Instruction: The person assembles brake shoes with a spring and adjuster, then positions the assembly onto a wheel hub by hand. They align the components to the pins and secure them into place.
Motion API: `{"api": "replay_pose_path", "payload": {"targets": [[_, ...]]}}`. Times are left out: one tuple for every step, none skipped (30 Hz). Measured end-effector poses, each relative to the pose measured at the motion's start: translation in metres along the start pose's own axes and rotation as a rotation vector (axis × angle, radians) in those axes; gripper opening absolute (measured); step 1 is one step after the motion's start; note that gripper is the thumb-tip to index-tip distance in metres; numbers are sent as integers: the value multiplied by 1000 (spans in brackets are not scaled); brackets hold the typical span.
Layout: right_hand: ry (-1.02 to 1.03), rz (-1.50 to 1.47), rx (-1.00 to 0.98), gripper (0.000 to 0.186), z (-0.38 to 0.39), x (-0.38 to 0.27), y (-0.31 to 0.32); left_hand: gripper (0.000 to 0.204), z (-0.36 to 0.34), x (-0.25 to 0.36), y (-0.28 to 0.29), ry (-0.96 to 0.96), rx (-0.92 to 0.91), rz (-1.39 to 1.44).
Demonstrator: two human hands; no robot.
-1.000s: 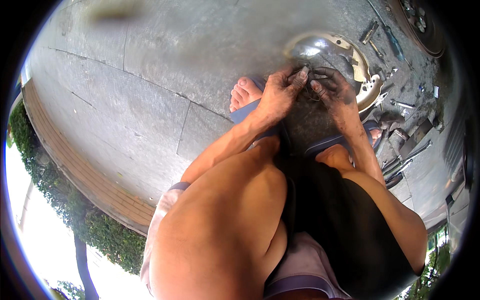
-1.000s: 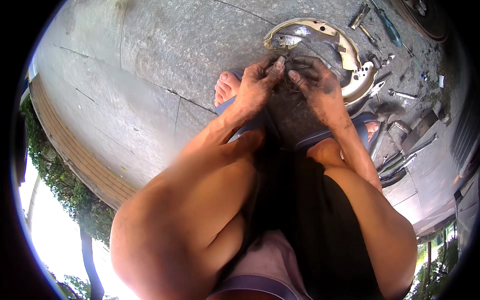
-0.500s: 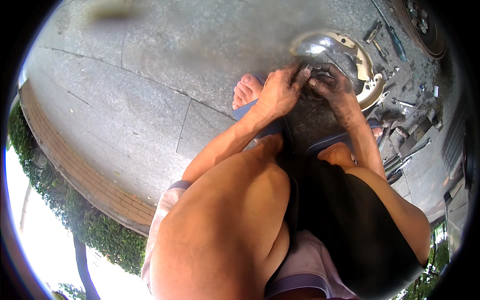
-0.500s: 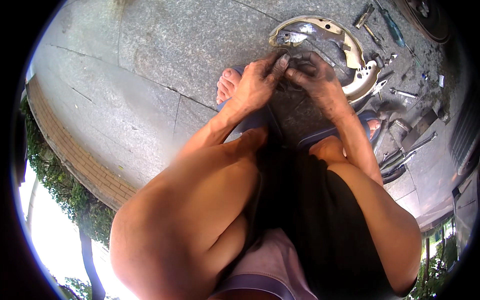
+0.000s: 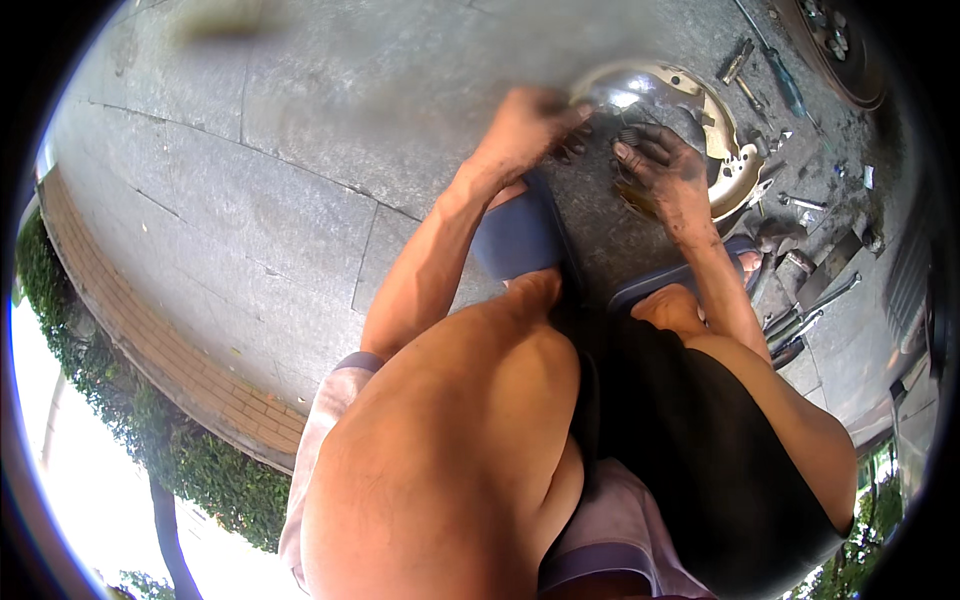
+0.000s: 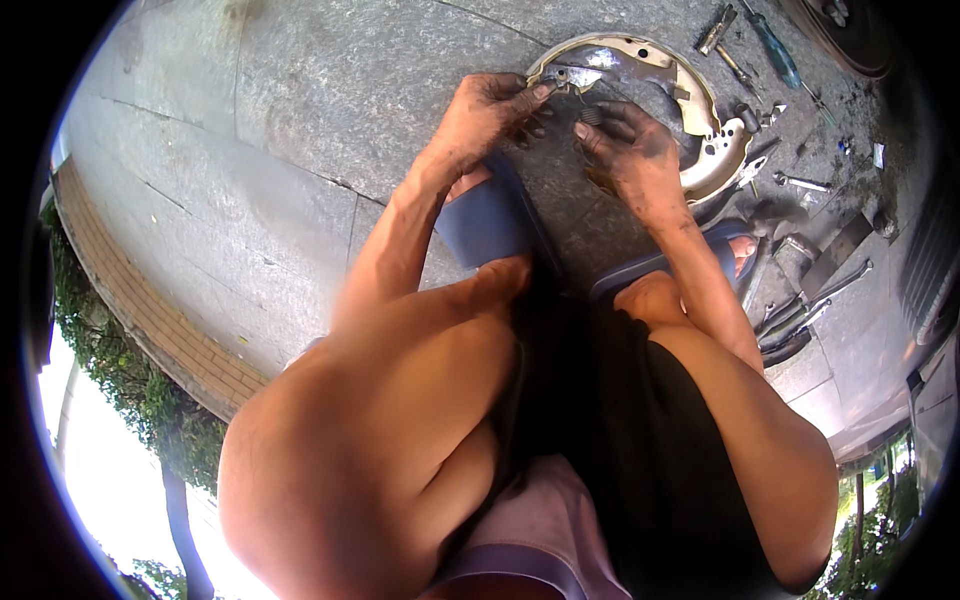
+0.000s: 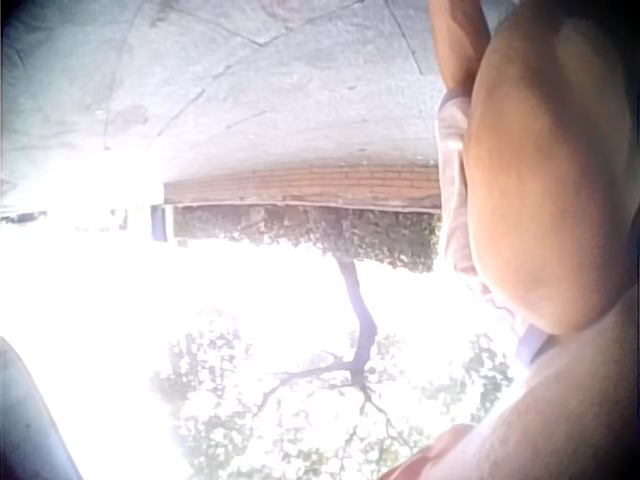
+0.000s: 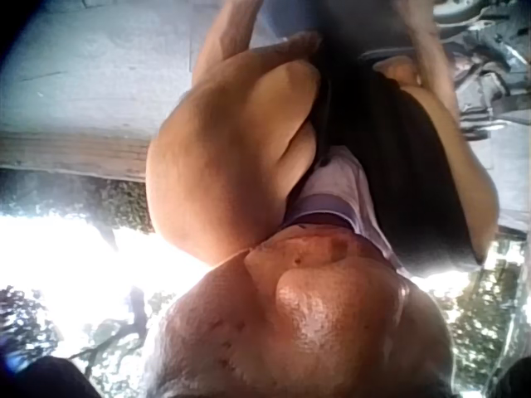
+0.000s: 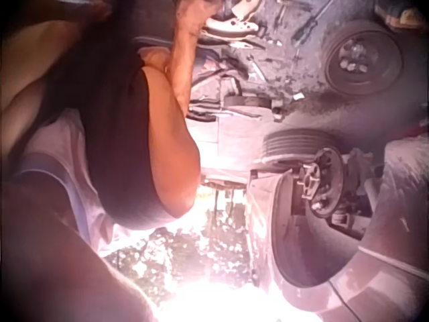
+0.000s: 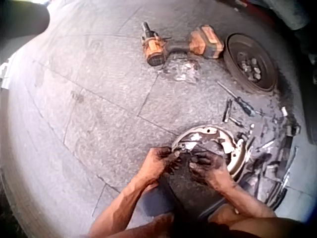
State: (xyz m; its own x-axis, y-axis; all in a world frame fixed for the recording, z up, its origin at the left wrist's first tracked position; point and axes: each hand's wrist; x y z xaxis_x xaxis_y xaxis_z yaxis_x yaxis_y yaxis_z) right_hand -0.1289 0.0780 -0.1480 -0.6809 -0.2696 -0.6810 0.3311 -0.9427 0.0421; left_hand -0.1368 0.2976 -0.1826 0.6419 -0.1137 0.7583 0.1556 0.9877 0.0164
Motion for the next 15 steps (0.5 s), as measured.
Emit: {"api": "replay_pose_path", "payload": {"targets": [[2,-14,3,52,1,0,0,32,-1,-1,0,3,-10,7],[4,-28,7,52,2,0,-1,32,-3,-4,0,6,-19,15],[3,27,26,51,3,-3,-3,32,-2,-4,0,12,-27,22],[3,83,45,51,5,-10,-5,31,-1,-4,0,5,-39,56],[2,140,64,51,6,-13,-7,31,0,-5,0,-1,-51,90],[36,167,75,50,6,-10,-5,31,0,0,-1,-12,-65,125],[71,195,86,49,6,-6,-2,31,2,3,-4,19,-68,166],[105,223,99,49,6,-4,0,31,6,7,-9,50,-72,207],[114,221,118,48,8,-6,-1,31,11,9,-12,83,-72,249],[122,220,139,47,12,-10,-3,31,13,6,-16,61,-66,270],[131,219,161,46,15,-15,-3,31,15,2,-20,38,-61,291],[133,269,170,45,17,-18,-2,31,18,0,-25,17,-54,313],[134,319,179,43,18,-21,-1,31,19,-1,-29,37,-36,357],[136,370,188,42,20,-23,1,32,20,-1,-34,57,-19,401],[162,370,189,41,19,-22,1,32,21,-2,-36,76,1,443]]}}
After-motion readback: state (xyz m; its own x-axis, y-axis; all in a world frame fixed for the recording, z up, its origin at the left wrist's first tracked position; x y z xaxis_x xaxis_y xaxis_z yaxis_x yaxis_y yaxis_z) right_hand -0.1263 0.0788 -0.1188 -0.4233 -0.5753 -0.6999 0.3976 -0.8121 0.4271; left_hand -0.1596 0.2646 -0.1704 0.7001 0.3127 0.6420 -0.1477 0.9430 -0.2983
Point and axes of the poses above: each hand's wrist, its own z-axis away from the middle knuckle, its own y-axis out of the back of the hand, x = y × z, and after that the axes turned 1 degree about z, right-handed
